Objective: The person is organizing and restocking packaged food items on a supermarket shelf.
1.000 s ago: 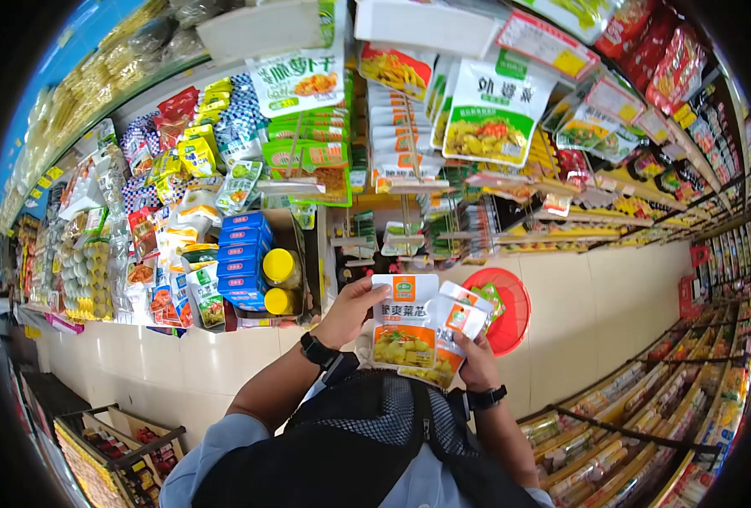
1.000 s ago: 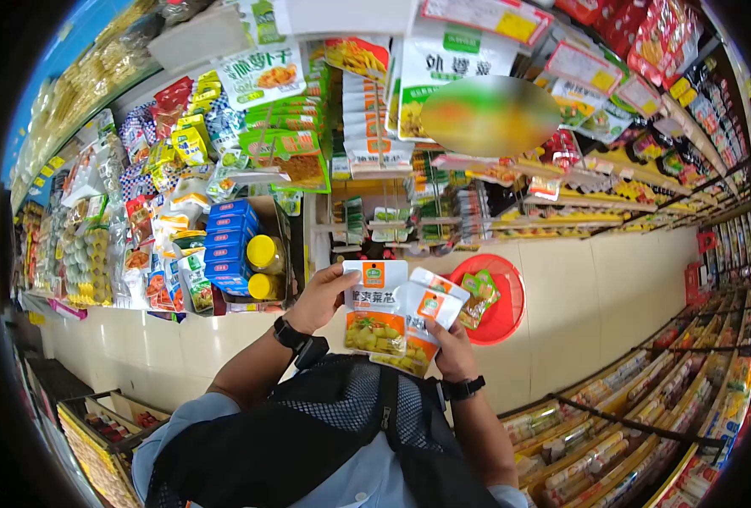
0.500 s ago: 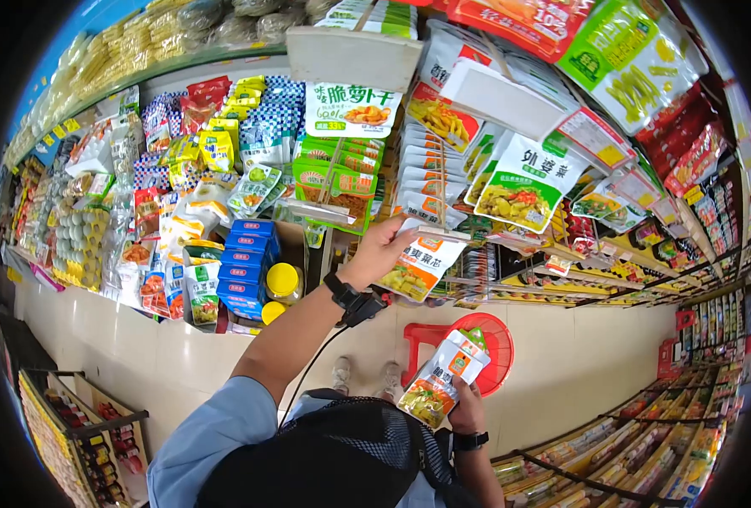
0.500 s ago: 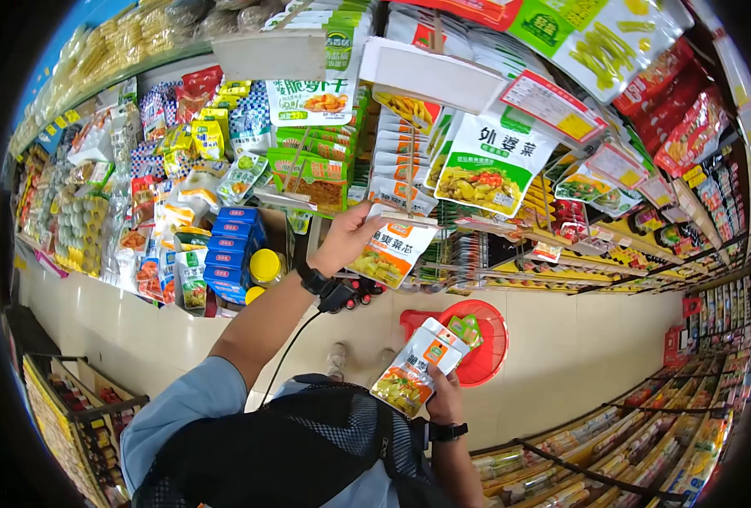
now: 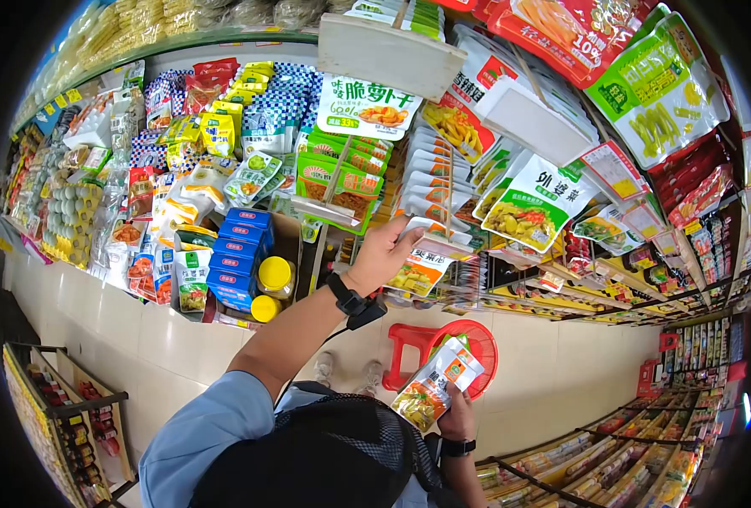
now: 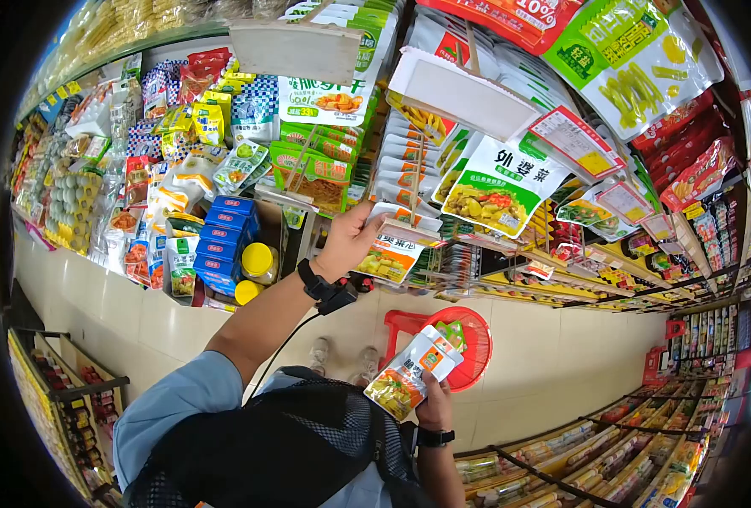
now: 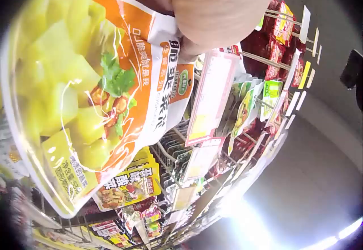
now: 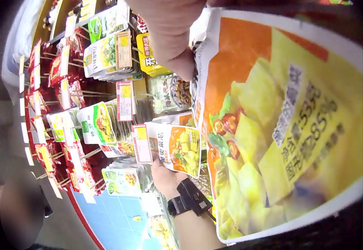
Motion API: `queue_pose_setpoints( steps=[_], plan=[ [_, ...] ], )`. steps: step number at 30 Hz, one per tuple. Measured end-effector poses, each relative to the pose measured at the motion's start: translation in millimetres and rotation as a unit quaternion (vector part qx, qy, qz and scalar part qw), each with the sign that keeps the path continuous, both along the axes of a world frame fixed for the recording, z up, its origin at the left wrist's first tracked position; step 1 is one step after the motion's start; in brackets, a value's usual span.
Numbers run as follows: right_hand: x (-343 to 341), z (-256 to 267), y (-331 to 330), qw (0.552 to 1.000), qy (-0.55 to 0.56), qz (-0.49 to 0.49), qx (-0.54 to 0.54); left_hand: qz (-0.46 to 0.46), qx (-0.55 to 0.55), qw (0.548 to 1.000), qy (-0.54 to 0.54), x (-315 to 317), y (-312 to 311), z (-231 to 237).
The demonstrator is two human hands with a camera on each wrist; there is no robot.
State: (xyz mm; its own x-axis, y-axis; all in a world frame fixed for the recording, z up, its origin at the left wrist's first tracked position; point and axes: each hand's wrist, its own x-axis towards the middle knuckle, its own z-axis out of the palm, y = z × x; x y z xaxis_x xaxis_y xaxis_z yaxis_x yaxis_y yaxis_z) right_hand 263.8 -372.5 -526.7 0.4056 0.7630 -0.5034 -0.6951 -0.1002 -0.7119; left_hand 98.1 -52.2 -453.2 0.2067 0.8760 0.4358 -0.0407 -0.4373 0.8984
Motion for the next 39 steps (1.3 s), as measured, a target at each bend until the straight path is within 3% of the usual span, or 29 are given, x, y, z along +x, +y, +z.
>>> queue_pose_setpoints(
  steps=[3, 9, 12, 16, 20, 23, 24, 27, 28, 32, 34, 35, 36, 37, 39],
  plan=[
    [1, -3, 3, 1.0, 0.009, 0.008, 0.006, -0.019, -0.066, 0.997, -0.019, -1, -1, 5],
    [-1, -2, 6, 1.0, 0.003, 0.002, -0.011, -0.01, 0.004, 1.0, -0.025, -3, -6, 13],
    [-1, 0, 6, 1.0, 0.004, 0.002, -0.014, -0.026, -0.02, 0.999, -0.018, 1, 1, 1],
    [-3, 0, 6, 1.0, 0.021, 0.004, -0.004, 0.014, 0.01, 1.0, 0.026, 4, 11, 4],
    [-4, -1, 4, 1.0, 0.016, -0.004, -0.01, 0.114, 0.013, 0.988, 0.101, 10, 12, 8],
    [-4, -1, 4, 1.0, 0.013, -0.001, -0.013, 0.179, 0.062, 0.978, 0.082, 20, 20, 4],
    [-4, -2, 4, 1.0, 0.012, 0.001, -0.014, 0.182, 0.054, 0.976, 0.106, 21, 22, 6],
    [-4, -6, 3, 1.0, 0.013, 0.004, -0.014, 0.213, 0.085, 0.973, 0.041, 31, 30, 6],
    [-4, -7, 2, 1.0, 0.018, 0.008, -0.011, 0.177, 0.015, 0.981, 0.081, 29, 30, 5],
    [0, -7, -3, 1.0, 0.014, 0.005, 0.003, 0.241, 0.16, 0.955, 0.073, 4, -3, 2],
    [-1, -11, -2, 1.0, -0.005, 0.002, 0.014, 0.152, 0.143, 0.972, 0.109, -20, -44, -21],
    [1, -12, -1, 1.0, -0.018, 0.005, 0.016, 0.074, 0.114, 0.975, 0.178, -30, -64, -36],
    [1, -13, -3, 0.999, -0.028, 0.007, 0.013, -0.076, -0.027, 0.982, 0.174, -34, -88, -40],
    [-1, -14, -6, 0.999, -0.038, 0.009, 0.008, -0.197, -0.17, 0.958, 0.122, -32, -108, -75],
    [-6, -13, 0, 0.999, -0.043, 0.029, 0.007, -0.381, -0.278, 0.876, 0.095, -24, -135, -96]
  ],
)
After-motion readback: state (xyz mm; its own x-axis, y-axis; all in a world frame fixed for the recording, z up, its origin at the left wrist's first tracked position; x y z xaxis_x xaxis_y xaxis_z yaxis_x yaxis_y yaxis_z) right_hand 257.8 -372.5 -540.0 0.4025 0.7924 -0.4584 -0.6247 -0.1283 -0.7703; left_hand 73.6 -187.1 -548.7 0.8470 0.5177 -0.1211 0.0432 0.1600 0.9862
